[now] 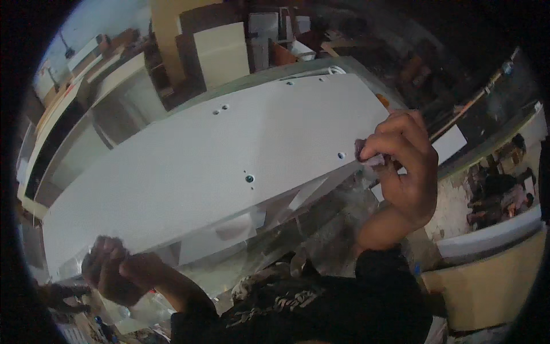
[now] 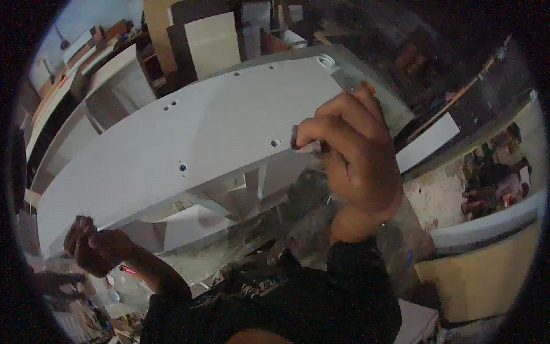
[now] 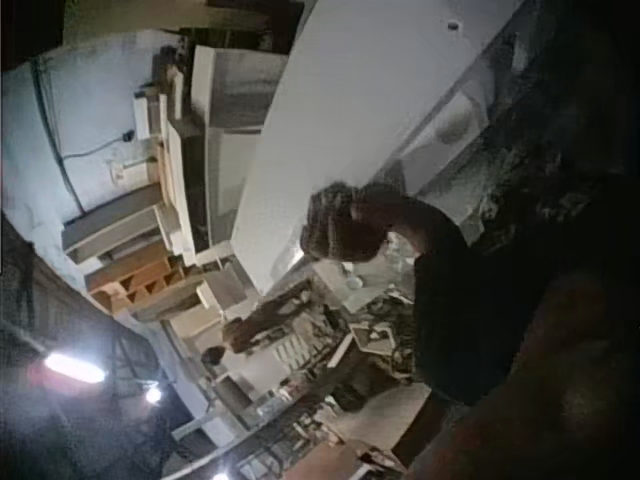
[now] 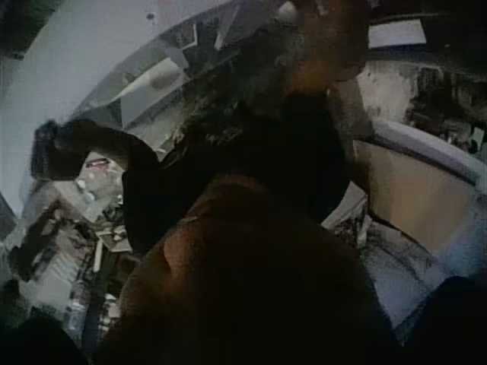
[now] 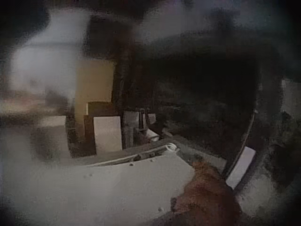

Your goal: The person sands the inner edges of a white wooden cabinet piece using a small piece of sandpaper, applying water from a bottle to the surface between sanding actions.

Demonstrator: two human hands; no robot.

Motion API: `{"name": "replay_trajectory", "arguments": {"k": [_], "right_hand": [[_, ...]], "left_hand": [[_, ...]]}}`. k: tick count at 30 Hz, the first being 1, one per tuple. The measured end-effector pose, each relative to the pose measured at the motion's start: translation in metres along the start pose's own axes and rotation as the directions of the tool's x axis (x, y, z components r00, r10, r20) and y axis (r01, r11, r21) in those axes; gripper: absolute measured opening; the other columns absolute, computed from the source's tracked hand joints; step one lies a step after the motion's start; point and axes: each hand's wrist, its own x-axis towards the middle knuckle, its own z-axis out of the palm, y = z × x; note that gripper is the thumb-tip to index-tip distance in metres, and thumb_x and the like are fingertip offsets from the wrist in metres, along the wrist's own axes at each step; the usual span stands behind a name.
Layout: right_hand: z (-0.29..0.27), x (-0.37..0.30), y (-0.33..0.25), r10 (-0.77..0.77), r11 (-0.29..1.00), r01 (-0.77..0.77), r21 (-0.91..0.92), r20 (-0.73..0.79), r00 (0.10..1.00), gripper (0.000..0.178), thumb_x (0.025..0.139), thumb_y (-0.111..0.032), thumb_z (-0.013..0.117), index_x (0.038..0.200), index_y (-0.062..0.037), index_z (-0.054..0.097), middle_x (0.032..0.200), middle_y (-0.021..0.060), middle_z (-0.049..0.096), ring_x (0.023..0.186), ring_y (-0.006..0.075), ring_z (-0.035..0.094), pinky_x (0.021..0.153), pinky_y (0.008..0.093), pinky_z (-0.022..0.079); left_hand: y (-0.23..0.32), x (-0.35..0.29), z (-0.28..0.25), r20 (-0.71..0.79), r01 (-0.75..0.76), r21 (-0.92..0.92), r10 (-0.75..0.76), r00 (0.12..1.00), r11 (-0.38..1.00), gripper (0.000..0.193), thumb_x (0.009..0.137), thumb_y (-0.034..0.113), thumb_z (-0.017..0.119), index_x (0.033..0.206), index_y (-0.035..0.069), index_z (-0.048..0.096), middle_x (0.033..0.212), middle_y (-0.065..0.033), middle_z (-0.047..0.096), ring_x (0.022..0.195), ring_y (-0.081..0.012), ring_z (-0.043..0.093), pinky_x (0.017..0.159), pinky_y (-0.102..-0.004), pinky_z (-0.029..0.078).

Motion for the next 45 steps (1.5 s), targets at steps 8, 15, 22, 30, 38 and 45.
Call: {"name": "replay_trajectory", "arguments": {"k": [8,15,22,30,38,45], "right_hand": [[-0.006,-0.019,0.011,0.032,0.996,-0.037,-0.087,-0.052,0.998,0.029,0.063,0.000,0.062,0.090,-0.0113,0.067,0.088,0.0059,0.057,0.087,0.0290,0.054,0.078,0.0391,0.043],[0.030,-0.001,-0.024,-0.135,0.991,0.134,-0.017,-0.103,0.986,0.024,0.061,-0.001,0.065,0.084,-0.0088,0.068,0.086,0.0056,0.059,0.084,0.0279,0.056,0.082,0.0433,0.047],[-0.002,-0.028,0.040,-0.109,0.986,0.088,-0.144,-0.145,0.984,0.024,0.066,-0.010,0.065,0.089,-0.0141,0.069,0.088,0.0004,0.058,0.087,0.0253,0.054,0.079,0.0394,0.045],[0.017,-0.005,0.012,-0.196,0.979,0.202,0.028,-0.138,0.971,0.021,0.062,-0.017,0.067,0.082,-0.0124,0.071,0.083,0.0020,0.059,0.082,0.0239,0.056,0.088,0.0469,0.050],[0.030,-0.004,0.011,-0.267,0.961,0.277,0.023,-0.202,0.942,0.024,0.059,-0.015,0.068,0.083,-0.0125,0.072,0.083,0.0001,0.060,0.079,0.0215,0.055,0.087,0.0468,0.050],[0.007,-0.010,0.029,-0.198,0.980,0.201,0.000,-0.157,0.967,0.025,0.058,-0.013,0.073,0.083,-0.0166,0.072,0.082,-0.0021,0.060,0.079,0.0193,0.054,0.084,0.0458,0.051]], "left_hand": [[0.008,0.008,0.002,-0.047,-0.116,0.003,0.116,0.992,0.993,0.020,0.095,0.014,0.062,0.091,-0.006,0.063,0.083,-0.0161,0.069,0.076,-0.0258,0.066,0.068,-0.0340,0.056],[0.013,0.003,0.001,-0.014,-0.182,0.043,0.182,0.983,0.982,0.024,0.098,0.015,0.058,0.090,-0.007,0.062,0.081,-0.0171,0.068,0.073,-0.0277,0.067,0.066,-0.0360,0.058],[-0.024,-0.012,-0.051,0.101,-0.080,0.122,0.067,0.993,0.989,0.022,0.102,0.015,0.053,0.099,-0.006,0.059,0.082,-0.0167,0.067,0.071,-0.0282,0.069,0.065,-0.0369,0.060],[-0.003,0.019,-0.025,0.247,-0.466,0.276,0.406,0.880,0.841,0.023,0.103,0.008,0.048,0.125,0.012,0.052,0.089,-0.0129,0.065,0.077,-0.0271,0.071,0.064,-0.0361,0.062],[0.009,0.022,-0.013,0.099,-0.243,0.201,0.227,0.969,0.949,0.024,0.100,0.009,0.053,0.083,0.001,0.068,0.083,-0.0141,0.070,0.076,-0.0236,0.072,0.067,-0.0327,0.060],[0.013,0.024,-0.011,0.122,-0.282,0.364,0.255,0.959,0.887,0.028,0.100,0.013,0.053,0.080,0.002,0.070,0.085,-0.0109,0.071,0.076,-0.0212,0.071,0.071,-0.0309,0.060]]}}
